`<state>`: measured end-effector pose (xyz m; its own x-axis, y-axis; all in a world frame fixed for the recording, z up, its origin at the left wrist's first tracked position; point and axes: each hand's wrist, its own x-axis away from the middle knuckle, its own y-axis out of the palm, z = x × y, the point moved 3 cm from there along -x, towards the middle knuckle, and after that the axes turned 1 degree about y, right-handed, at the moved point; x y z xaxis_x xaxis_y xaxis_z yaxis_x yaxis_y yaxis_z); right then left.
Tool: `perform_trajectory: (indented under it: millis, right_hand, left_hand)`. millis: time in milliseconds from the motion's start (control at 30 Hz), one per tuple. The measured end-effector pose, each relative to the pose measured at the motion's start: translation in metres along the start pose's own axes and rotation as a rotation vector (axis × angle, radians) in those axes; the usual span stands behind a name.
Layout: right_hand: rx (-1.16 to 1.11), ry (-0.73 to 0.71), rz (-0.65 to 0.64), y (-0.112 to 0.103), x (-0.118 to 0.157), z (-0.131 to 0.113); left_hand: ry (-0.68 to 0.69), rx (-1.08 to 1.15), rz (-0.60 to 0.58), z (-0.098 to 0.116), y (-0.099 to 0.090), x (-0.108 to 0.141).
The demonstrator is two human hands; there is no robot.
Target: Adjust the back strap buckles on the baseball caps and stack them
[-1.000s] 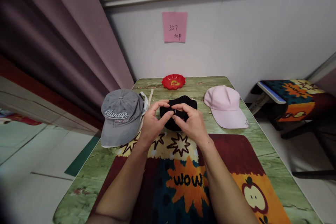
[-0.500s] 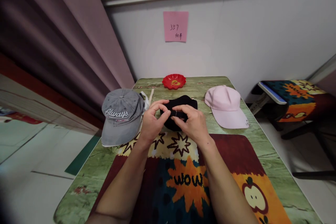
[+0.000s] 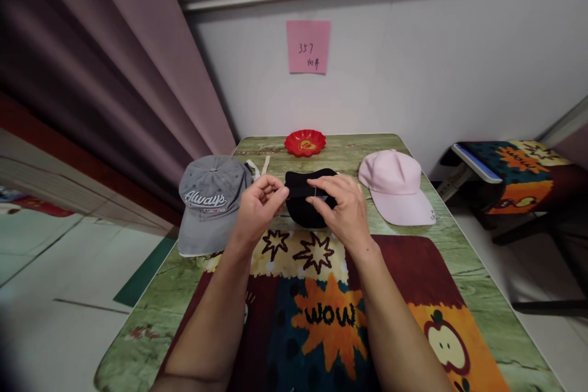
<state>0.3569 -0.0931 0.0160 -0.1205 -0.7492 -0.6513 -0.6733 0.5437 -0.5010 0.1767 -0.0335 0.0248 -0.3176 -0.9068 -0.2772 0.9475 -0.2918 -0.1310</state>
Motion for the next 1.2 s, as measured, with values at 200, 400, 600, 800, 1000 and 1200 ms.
perform_trajectory:
  millis: [200,400,600,800,1000,1200]
  right_hand:
    - [0.000,-0.008,-0.057,0.004,0.001,-0.003]
    - [0.031,-0.062,0.004,-0.003,0.000,-0.012]
    - [0.040,-0.045,0.020,-0.003,0.000,-0.015]
    - [-0.163,0.095,-0.024,-0.003,0.002,-0.011]
    - [-0.404,0.209,-0.102,0.001,0.003,-0.007]
    - [-0.536,0.323,-0.110,0.007,0.004,-0.005]
  left_hand:
    - [-0.122,0.125,-0.128,-0.002,0.012,0.004]
    - [-0.193,0.290,-0.123,-0.001,0.015,0.005]
    - [-0.175,0.335,-0.114,-0.002,0.017,0.005]
    - [-0.082,0.225,-0.200,0.002,0.009,0.006]
    - [0.111,-0.133,-0.226,-0.002,0.017,0.004]
    - [0.118,-0.123,-0.144,-0.014,0.030,0.004]
